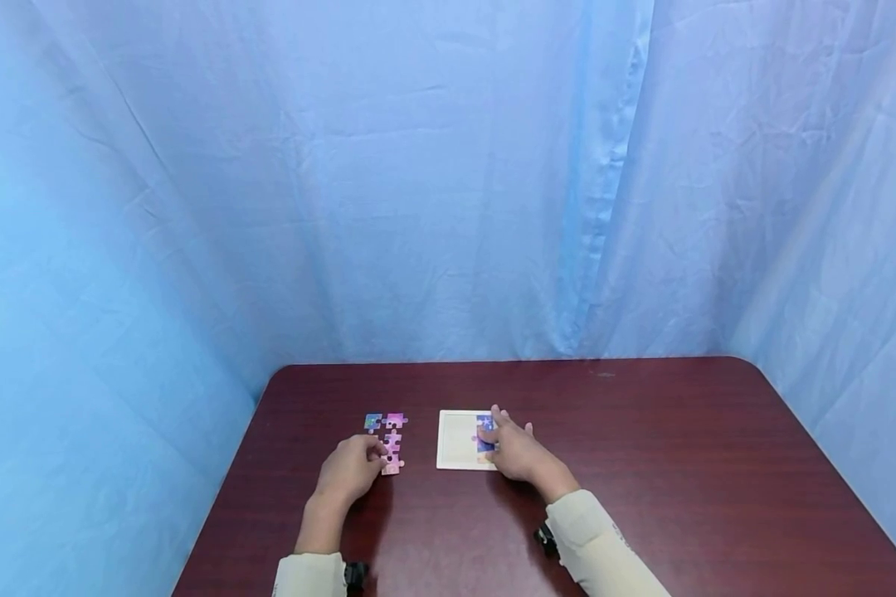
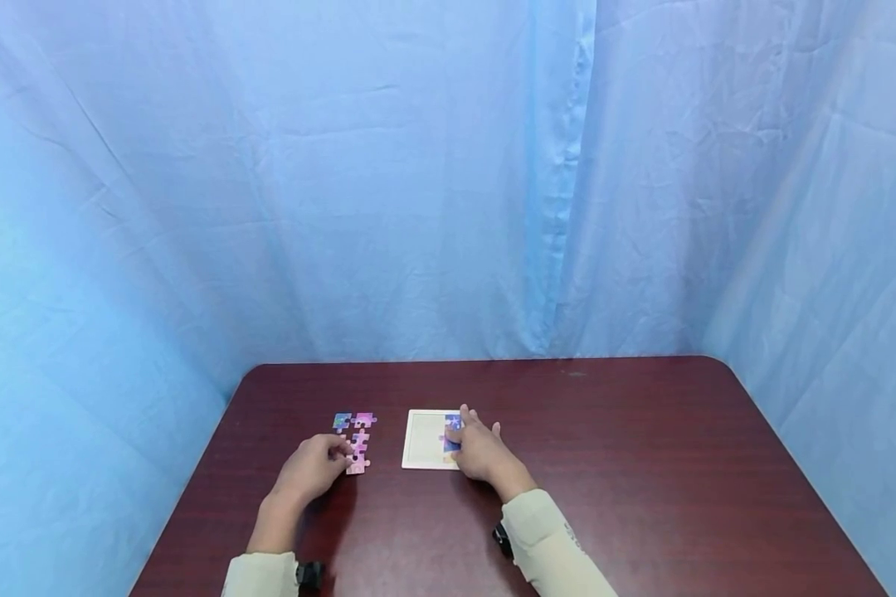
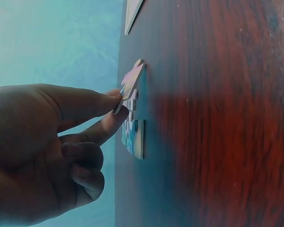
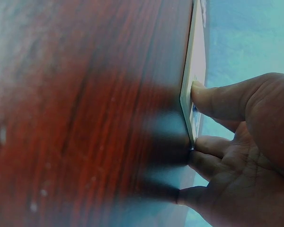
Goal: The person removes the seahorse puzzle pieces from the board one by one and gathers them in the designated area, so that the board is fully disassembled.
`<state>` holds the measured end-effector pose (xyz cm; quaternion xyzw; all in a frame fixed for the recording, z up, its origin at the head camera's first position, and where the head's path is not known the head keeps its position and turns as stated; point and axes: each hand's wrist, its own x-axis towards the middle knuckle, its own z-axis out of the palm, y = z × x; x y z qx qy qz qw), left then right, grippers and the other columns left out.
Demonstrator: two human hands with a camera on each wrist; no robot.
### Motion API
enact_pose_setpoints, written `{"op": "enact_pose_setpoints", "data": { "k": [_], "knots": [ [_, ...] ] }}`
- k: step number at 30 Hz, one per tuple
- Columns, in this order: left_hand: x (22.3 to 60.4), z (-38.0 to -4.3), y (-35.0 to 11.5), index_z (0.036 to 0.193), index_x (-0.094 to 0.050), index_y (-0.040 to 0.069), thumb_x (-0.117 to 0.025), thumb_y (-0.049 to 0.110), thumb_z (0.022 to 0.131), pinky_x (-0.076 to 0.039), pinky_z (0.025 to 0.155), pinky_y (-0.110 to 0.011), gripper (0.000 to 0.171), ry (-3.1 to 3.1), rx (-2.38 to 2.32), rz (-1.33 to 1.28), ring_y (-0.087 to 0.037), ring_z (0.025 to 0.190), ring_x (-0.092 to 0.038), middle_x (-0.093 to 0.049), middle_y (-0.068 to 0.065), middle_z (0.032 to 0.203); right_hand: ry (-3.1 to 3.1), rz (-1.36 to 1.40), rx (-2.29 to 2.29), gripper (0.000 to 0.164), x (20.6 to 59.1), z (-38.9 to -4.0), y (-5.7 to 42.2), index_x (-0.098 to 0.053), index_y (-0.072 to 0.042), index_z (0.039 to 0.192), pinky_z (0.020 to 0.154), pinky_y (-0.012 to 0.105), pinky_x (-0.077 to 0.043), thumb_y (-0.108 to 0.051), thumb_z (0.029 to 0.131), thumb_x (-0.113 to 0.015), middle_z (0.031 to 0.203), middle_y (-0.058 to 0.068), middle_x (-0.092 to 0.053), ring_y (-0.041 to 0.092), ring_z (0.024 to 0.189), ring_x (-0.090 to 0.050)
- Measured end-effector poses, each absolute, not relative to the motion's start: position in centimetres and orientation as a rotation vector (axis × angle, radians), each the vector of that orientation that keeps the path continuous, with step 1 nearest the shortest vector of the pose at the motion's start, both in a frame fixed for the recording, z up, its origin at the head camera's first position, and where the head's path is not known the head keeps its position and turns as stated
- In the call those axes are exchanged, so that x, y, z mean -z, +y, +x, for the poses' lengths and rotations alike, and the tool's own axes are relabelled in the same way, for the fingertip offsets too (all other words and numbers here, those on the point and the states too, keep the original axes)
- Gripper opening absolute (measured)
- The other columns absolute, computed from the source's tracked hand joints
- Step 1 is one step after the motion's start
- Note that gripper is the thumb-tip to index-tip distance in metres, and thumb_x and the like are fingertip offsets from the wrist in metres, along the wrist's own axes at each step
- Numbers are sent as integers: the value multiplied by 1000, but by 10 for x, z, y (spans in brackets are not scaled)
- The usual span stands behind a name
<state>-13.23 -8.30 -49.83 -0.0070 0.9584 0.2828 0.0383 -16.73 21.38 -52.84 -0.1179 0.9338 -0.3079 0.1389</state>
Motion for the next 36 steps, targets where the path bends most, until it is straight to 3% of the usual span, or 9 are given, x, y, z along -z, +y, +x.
{"op": "enact_pose_setpoints", "data": {
  "k": [4, 13, 20, 29, 36],
  "knots": [
    [498, -133, -85, 97, -78, 10, -74, 11, 95, -42, 63, -32, 4, 2939, -868, -20, -13, 67, -53, -63, 2, 75, 2701, -343, 893, 47, 529, -168, 214, -61, -3, 146, 125, 75, -11, -6, 99, -68, 174, 26, -22, 44, 162, -23],
    [497, -132, -84, 120, -77, 6, -77, 12, 95, -44, 66, -33, 26, 2924, -889, -76, -15, 71, -55, -63, 0, 81, 2698, -343, 893, 47, 531, -169, 214, -61, -3, 145, 125, 75, -11, -6, 99, -68, 174, 26, -22, 44, 162, -23],
    [500, -132, -70, 117, -79, 6, -79, 14, 94, -49, 69, -34, 24, 2930, -899, -3, -14, 75, -59, -69, 0, 86, 2687, -343, 909, 49, 531, -169, 216, -60, -4, 147, 125, 75, -11, -6, 99, -70, 174, 26, -22, 45, 161, -23],
    [505, -131, -47, 108, -80, 9, -80, 11, 91, -49, 68, -33, 17, 2955, -878, 198, -10, 75, -57, -66, 4, 83, 2679, -343, 960, 53, 530, -168, 218, -59, -4, 149, 126, 72, -15, -7, 97, -73, 173, 27, -23, 46, 161, -24],
    [505, -130, -25, 102, -79, 9, -81, 12, 90, -50, 69, -31, 12, 2974, -875, 303, -10, 75, -57, -66, 1, 86, 2672, -308, 1027, 57, 529, -169, 216, -54, 4, 148, 126, 72, -16, -4, 96, -75, 172, 27, -26, 45, 161, -24]
  ]
}}
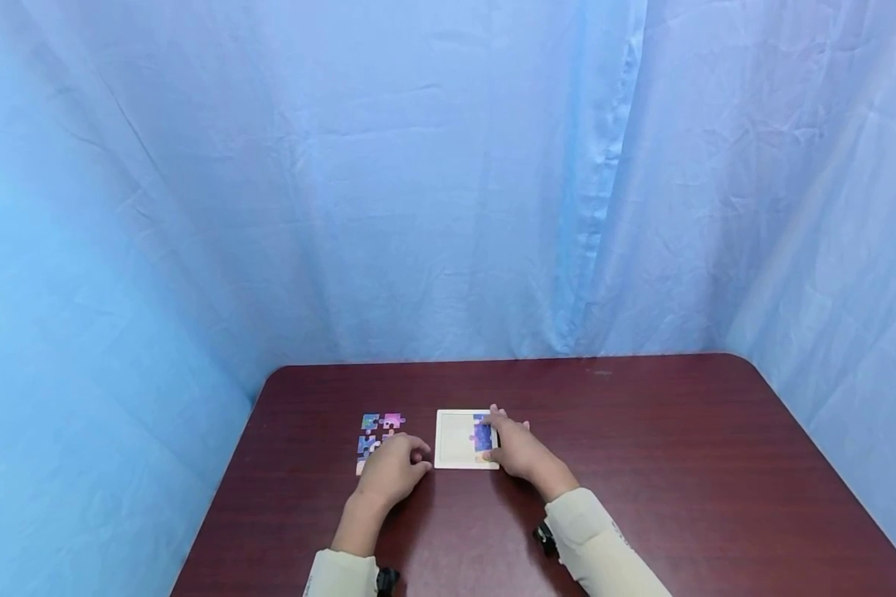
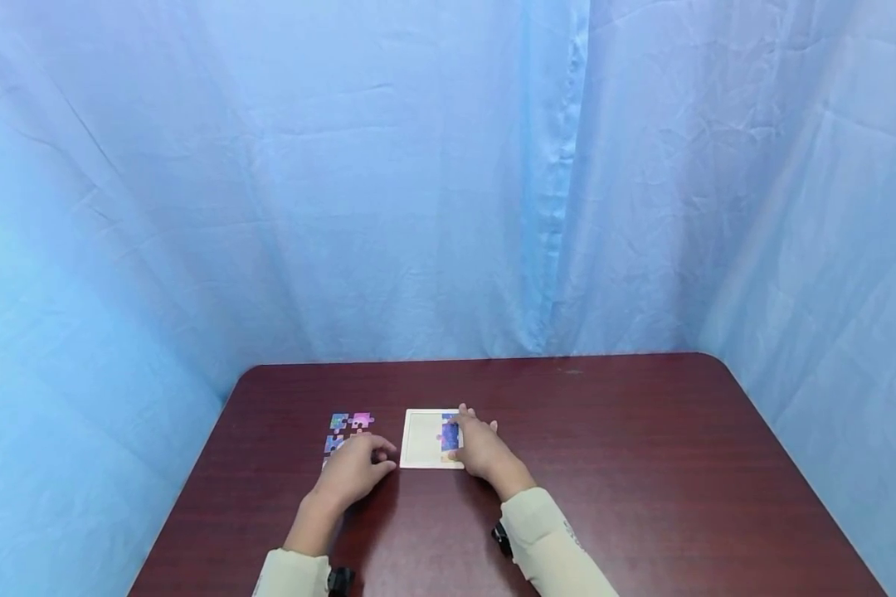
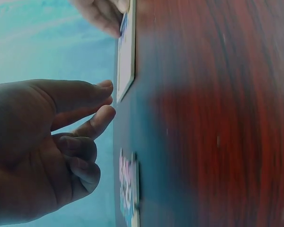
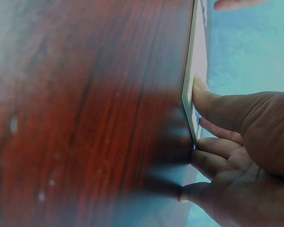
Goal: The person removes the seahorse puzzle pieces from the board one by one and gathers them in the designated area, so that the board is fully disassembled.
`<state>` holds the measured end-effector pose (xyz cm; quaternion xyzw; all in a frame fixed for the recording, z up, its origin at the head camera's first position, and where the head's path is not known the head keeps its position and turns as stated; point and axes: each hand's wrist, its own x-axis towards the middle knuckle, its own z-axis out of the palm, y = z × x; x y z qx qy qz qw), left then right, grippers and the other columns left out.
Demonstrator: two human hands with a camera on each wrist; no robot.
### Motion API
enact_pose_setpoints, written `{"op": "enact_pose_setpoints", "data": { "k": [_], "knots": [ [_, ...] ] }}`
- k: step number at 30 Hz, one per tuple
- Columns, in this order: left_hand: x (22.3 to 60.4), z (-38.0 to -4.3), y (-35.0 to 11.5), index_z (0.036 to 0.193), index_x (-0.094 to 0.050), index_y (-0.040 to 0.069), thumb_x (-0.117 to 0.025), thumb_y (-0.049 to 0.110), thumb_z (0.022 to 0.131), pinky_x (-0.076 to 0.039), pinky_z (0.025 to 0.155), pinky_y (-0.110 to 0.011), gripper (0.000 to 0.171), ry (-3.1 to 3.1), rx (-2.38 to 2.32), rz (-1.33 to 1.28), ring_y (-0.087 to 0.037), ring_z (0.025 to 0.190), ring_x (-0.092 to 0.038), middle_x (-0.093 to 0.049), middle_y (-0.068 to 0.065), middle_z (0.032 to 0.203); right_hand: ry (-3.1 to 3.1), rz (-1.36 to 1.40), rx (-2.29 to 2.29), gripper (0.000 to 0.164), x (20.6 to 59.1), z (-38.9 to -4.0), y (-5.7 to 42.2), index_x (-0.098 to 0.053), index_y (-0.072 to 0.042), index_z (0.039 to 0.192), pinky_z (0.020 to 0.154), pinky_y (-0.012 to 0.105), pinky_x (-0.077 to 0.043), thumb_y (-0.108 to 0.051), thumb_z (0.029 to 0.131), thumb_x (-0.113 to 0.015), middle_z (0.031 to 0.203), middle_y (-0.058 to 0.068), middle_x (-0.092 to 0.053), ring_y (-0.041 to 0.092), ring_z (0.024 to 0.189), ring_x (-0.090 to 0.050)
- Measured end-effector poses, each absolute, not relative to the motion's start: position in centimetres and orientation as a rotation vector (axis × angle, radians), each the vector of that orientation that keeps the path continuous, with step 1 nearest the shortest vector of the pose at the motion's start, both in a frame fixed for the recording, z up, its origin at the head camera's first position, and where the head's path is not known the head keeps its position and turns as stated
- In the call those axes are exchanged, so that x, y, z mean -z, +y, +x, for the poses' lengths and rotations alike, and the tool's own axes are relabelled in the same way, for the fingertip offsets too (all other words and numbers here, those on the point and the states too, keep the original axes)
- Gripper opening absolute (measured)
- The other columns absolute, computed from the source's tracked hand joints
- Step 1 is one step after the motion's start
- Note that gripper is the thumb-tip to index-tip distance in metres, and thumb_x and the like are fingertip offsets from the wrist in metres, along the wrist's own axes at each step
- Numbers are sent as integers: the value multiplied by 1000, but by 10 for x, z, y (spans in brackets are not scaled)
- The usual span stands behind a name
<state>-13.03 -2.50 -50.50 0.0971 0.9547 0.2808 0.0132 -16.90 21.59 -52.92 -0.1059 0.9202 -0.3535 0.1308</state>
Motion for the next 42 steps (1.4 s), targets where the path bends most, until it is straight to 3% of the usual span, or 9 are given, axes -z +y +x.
{"op": "enact_pose_setpoints", "data": {
  "k": [14, 23, 32, 42],
  "knots": [
    [510, -146, 11, 98, -80, 12, -77, 17, 95, -50, 68, -30, 7, 2822, -960, 392, -8, 72, -57, -69, 3, 83, 2688, -326, 1020, 72, 533, -168, 213, -38, 8, 158, 127, 70, -16, -7, 97, -74, 172, 28, -23, 44, 161, -24],
    [511, -166, 32, 100, -78, 9, -75, 19, 96, -51, 70, -35, 11, 2818, -923, 335, -12, 72, -58, -71, 0, 85, 2700, -354, 1027, 70, 530, -166, 218, -39, 8, 158, 127, 71, -16, -7, 98, -73, 171, 29, -27, 45, 161, -24],
    [514, -180, 52, 97, -84, 14, -79, 22, 95, -60, 77, -46, 10, 2970, -795, 229, -23, 87, -75, -82, -4, 100, 2701, -361, 1012, 72, 530, -165, 221, -40, 9, 157, 126, 70, -19, -8, 97, -75, 170, 29, -29, 46, 159, -27],
    [515, -194, 67, 94, -87, 19, -80, 25, 93, -60, 74, -45, 8, 3069, -595, 194, -23, 87, -77, -83, -1, 97, 2721, -357, 986, 73, 527, -166, 222, -41, 9, 157, 125, 70, -24, -10, 96, -77, 168, 31, -32, 47, 158, -31]
  ]
}}
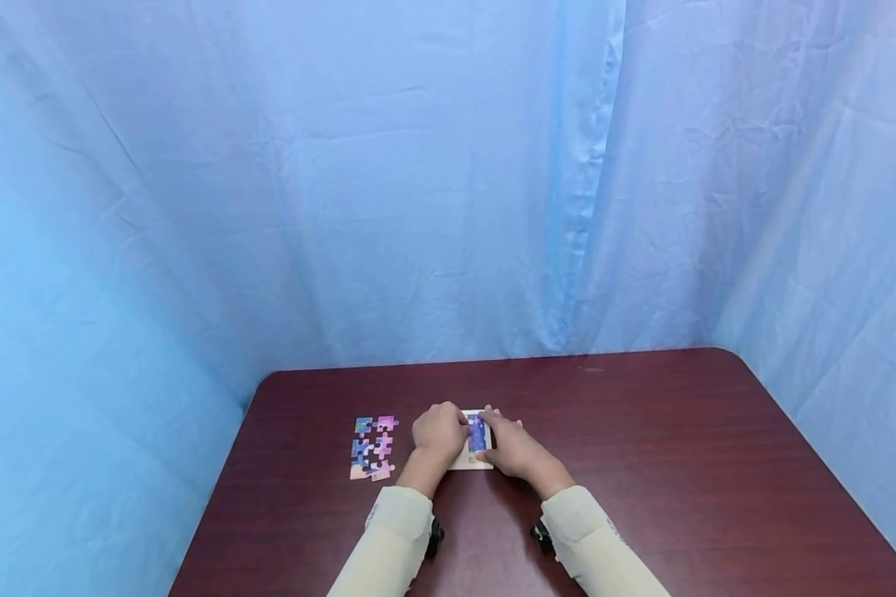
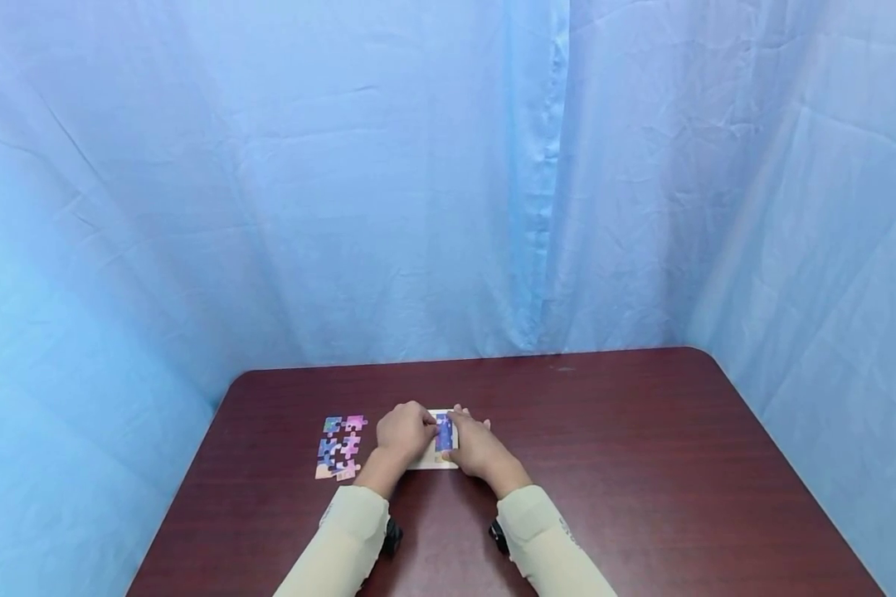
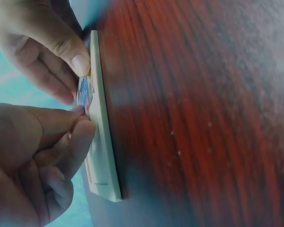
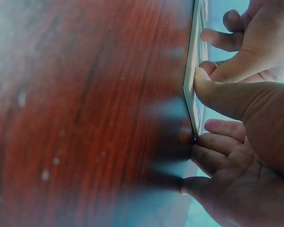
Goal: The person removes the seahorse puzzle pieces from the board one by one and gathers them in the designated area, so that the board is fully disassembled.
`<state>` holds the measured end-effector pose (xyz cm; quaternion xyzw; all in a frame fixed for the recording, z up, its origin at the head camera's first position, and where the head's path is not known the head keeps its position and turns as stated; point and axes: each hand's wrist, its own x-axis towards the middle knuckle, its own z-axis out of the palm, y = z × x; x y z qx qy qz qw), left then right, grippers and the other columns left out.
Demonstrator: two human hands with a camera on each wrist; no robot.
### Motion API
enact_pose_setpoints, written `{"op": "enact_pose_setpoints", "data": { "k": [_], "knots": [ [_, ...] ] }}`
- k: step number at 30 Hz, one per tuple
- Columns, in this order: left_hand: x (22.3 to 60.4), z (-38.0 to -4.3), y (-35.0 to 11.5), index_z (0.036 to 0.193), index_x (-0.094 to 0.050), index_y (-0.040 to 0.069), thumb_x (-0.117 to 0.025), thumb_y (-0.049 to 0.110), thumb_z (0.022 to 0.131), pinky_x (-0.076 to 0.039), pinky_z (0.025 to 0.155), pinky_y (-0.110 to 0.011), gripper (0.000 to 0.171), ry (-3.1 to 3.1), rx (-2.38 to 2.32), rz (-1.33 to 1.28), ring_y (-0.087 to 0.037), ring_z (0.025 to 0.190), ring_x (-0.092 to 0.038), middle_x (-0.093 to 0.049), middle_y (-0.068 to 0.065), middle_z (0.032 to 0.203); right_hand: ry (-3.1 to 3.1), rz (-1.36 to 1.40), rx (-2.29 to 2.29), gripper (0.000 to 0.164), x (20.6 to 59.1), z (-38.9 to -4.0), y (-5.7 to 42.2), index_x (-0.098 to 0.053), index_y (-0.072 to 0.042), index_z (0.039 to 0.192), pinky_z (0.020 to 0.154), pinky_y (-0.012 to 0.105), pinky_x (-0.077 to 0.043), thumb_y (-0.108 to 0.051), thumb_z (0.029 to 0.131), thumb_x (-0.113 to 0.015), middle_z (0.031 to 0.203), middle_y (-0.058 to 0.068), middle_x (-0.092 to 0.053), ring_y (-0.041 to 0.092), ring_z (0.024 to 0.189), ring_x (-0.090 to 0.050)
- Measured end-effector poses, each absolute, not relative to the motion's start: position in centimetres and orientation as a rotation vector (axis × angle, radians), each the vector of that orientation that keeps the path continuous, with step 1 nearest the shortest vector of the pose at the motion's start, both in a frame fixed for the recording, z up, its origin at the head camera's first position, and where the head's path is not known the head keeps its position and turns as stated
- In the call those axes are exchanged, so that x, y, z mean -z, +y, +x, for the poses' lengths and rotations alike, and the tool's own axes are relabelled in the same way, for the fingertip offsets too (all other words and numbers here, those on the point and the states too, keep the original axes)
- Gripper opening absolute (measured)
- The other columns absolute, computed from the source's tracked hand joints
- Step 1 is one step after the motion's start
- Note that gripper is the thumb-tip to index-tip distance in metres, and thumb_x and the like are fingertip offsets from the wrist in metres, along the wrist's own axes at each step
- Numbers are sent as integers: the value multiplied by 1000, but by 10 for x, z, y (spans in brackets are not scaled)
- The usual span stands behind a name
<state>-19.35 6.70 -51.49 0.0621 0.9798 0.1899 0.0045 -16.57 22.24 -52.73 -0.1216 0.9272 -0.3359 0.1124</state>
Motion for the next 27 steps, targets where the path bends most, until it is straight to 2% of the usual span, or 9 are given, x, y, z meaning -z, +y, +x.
{"op": "enact_pose_setpoints", "data": {
  "k": [4, 20, 27],
  "knots": [
    [516, -195, 69, 98, -87, 20, -80, 24, 93, -60, 75, -46, 9, 3065, -590, 176, -23, 89, -77, -83, -2, 100, 2732, -339, 983, 76, 526, -165, 222, -40, 8, 157, 125, 69, -25, -12, 95, -78, 167, 30, -34, 46, 157, -33],
    [516, -199, 67, 89, -85, 22, -82, 27, 91, -60, 75, -44, 6, 3053, -629, 193, -20, 86, -76, -82, 2, 96, 2734, -332, 982, 77, 527, -166, 222, -36, 8, 159, 125, 70, -24, -11, 96, -77, 168, 30, -33, 46, 158, -32],
    [518, -197, 66, 94, -86, 21, -79, 23, 94, -61, 78, -45, 7, 3083, -626, 230, -22, 88, -77, -82, 2, 99, 2718, -316, 996, 78, 529, -166, 222, -35, 6, 160, 126, 68, -23, -10, 96, -77, 169, 28, -32, 44, 159, -31]
  ]
}}
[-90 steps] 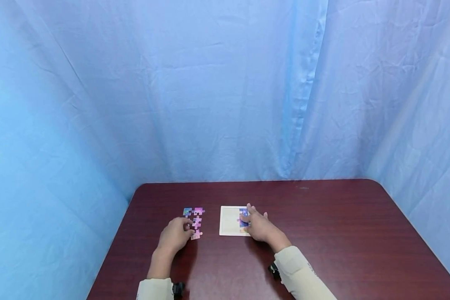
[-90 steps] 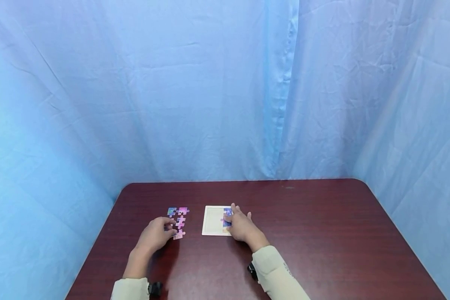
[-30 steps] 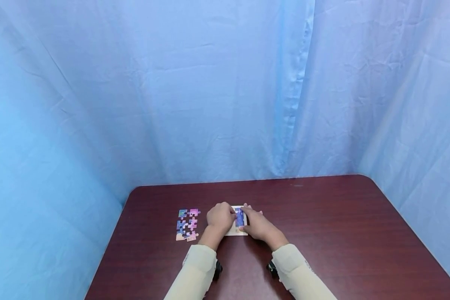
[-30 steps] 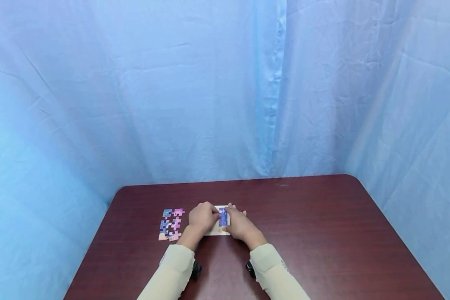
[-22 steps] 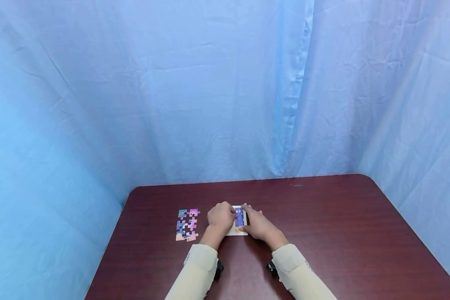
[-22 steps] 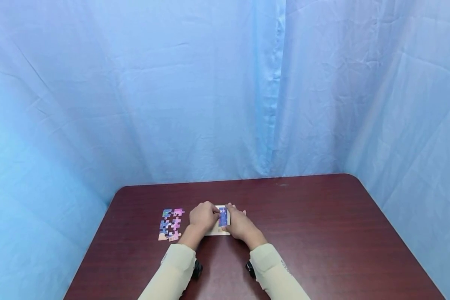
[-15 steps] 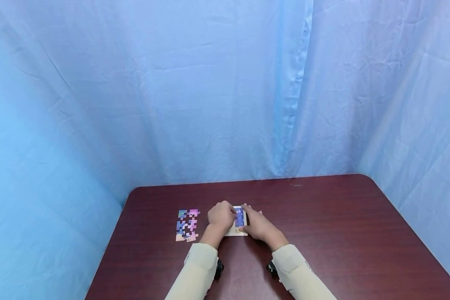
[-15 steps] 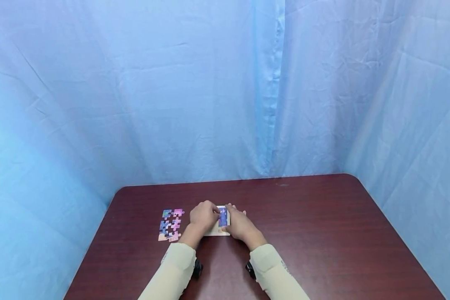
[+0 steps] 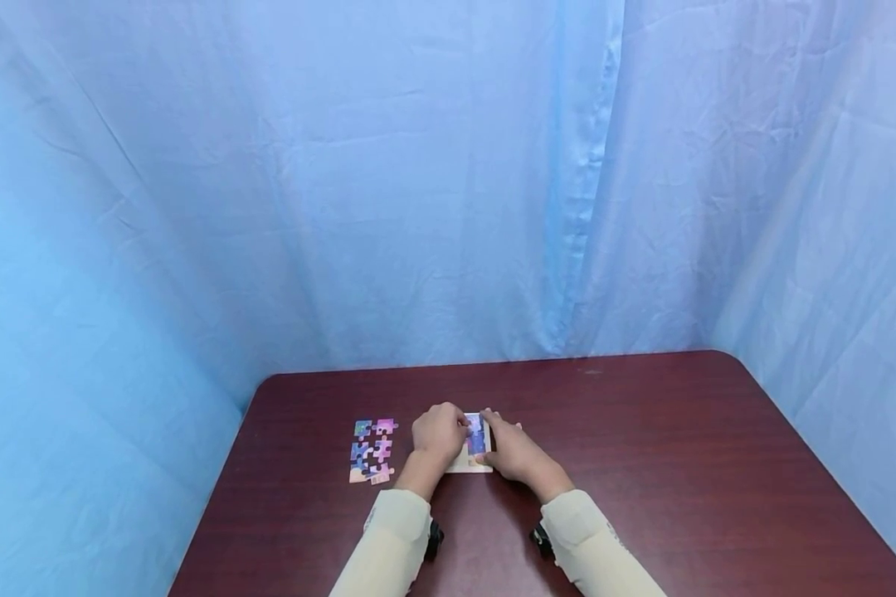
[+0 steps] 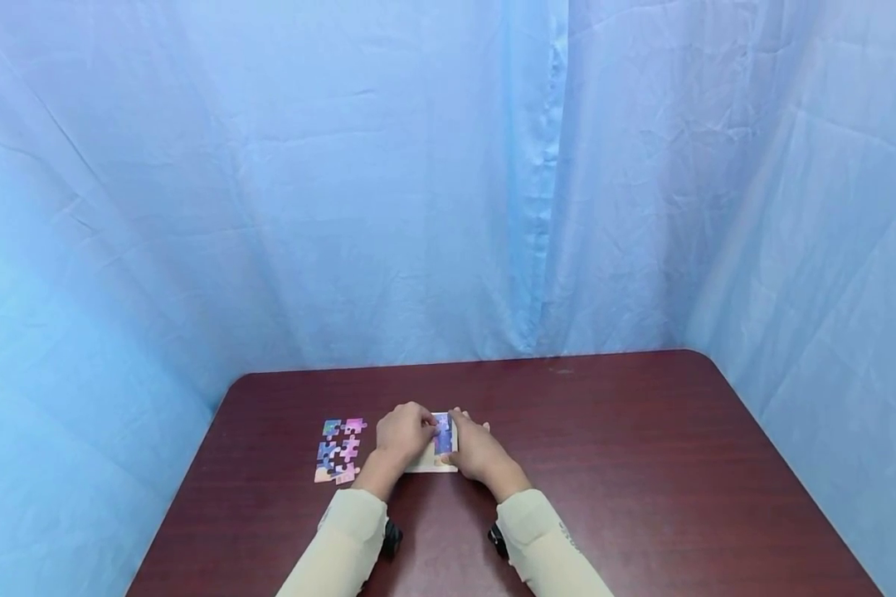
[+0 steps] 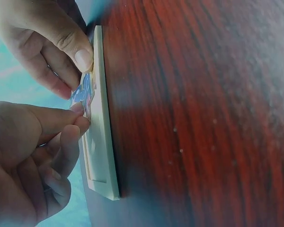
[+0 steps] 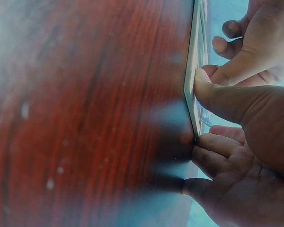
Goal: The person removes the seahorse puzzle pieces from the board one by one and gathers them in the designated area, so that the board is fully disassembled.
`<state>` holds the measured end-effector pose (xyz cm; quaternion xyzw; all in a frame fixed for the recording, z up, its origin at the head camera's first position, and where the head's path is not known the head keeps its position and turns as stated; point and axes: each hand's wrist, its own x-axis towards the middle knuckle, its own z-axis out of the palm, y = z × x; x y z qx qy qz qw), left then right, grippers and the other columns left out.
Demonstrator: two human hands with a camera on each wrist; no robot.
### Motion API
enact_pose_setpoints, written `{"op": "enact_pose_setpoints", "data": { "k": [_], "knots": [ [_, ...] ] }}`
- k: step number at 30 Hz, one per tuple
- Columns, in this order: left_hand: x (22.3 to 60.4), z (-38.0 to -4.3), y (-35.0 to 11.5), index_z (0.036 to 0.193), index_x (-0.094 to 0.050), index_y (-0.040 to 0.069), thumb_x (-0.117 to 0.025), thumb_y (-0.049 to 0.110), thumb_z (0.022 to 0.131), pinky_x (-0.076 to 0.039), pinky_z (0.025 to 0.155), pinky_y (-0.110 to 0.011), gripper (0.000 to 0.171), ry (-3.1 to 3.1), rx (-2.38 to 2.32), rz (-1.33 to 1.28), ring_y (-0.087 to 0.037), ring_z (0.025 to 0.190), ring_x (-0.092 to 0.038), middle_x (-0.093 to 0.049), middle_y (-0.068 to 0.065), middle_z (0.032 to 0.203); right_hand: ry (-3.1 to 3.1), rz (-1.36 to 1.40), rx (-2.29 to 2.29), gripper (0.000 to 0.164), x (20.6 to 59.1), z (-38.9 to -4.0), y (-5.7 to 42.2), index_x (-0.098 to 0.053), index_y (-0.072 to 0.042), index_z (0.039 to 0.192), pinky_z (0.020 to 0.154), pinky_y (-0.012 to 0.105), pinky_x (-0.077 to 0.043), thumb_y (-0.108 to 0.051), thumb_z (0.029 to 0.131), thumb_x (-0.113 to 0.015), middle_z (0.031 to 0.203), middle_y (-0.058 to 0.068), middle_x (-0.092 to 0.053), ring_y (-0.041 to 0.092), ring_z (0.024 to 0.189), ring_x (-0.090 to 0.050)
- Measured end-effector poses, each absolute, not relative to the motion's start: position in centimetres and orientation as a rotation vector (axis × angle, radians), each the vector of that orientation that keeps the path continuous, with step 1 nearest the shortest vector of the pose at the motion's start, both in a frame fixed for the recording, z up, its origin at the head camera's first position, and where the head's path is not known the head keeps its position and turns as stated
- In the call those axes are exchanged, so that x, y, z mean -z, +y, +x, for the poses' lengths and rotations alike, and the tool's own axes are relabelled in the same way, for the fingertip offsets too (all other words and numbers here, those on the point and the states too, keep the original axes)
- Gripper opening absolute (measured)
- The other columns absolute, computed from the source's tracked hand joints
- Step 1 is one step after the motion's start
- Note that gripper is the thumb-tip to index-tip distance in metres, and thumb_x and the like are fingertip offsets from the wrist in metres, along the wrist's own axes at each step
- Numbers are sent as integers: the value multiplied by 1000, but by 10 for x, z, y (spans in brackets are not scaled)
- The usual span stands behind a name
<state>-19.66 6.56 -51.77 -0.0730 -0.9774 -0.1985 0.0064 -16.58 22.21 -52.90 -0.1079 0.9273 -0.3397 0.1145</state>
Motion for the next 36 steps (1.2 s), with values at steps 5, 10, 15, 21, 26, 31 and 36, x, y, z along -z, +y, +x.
{"op": "enact_pose_setpoints", "data": {
  "k": [5, 10, 15, 21, 26, 31, 36],
  "knots": [
    [518, -196, 62, 96, -86, 21, -79, 21, 94, -61, 76, -46, 7, -3024, 631, -238, -22, 87, -77, -82, 2, 99, 2729, -316, 974, 79, 530, -166, 221, -36, 6, 160, 127, 67, -23, -13, 96, -77, 170, 27, -32, 43, 159, -32],
    [516, -194, 53, 96, -86, 20, -79, 20, 93, -61, 76, -48, 7, -3006, 664, -233, -24, 90, -78, -83, 0, 101, 2723, -313, 983, 78, 528, -166, 221, -35, 5, 161, 127, 67, -22, -12, 96, -77, 170, 27, -31, 43, 159, -31],
    [514, -194, 40, 96, -86, 19, -79, 18, 93, -60, 77, -46, 7, -2976, 695, -211, -24, 90, -78, -83, -1, 99, 2734, -314, 979, 77, 528, -165, 220, -36, 6, 160, 127, 67, -23, -12, 97, -77, 170, 28, -31, 43, 159, -31],
    [511, -193, 24, 96, -86, 17, -79, 17, 94, -60, 72, -44, 7, -2963, 734, -139, -23, 86, -77, -83, -2, 98, 2738, -315, 983, 78, 530, -165, 220, -36, 6, 160, 127, 68, -22, -12, 96, -77, 170, 27, -31, 43, 159, -31],
    [508, -191, 10, 99, -86, 17, -79, 19, 95, -61, 73, -46, 8, -2955, 705, -96, -23, 84, -77, -83, -3, 98, 2736, -308, 992, 77, 528, -164, 220, -36, 6, 160, 127, 67, -21, -11, 96, -76, 170, 27, -30, 43, 160, -30],
    [508, -191, -5, 100, -85, 15, -77, 18, 96, -61, 70, -45, 9, -2960, 710, -46, -24, 81, -77, -82, -5, 99, 2727, -303, 999, 77, 529, -164, 219, -34, 5, 161, 128, 66, -20, -11, 98, -75, 171, 26, -28, 42, 161, -28],
    [506, -193, -20, 101, -85, 18, -77, 20, 96, -60, 74, -51, 9, -2968, 667, 16, -23, 80, -75, -82, -3, 100, 2719, -294, 1008, 78, 528, -163, 219, -33, 4, 162, 129, 65, -19, -11, 98, -74, 172, 24, -27, 42, 161, -26]
  ]
}}
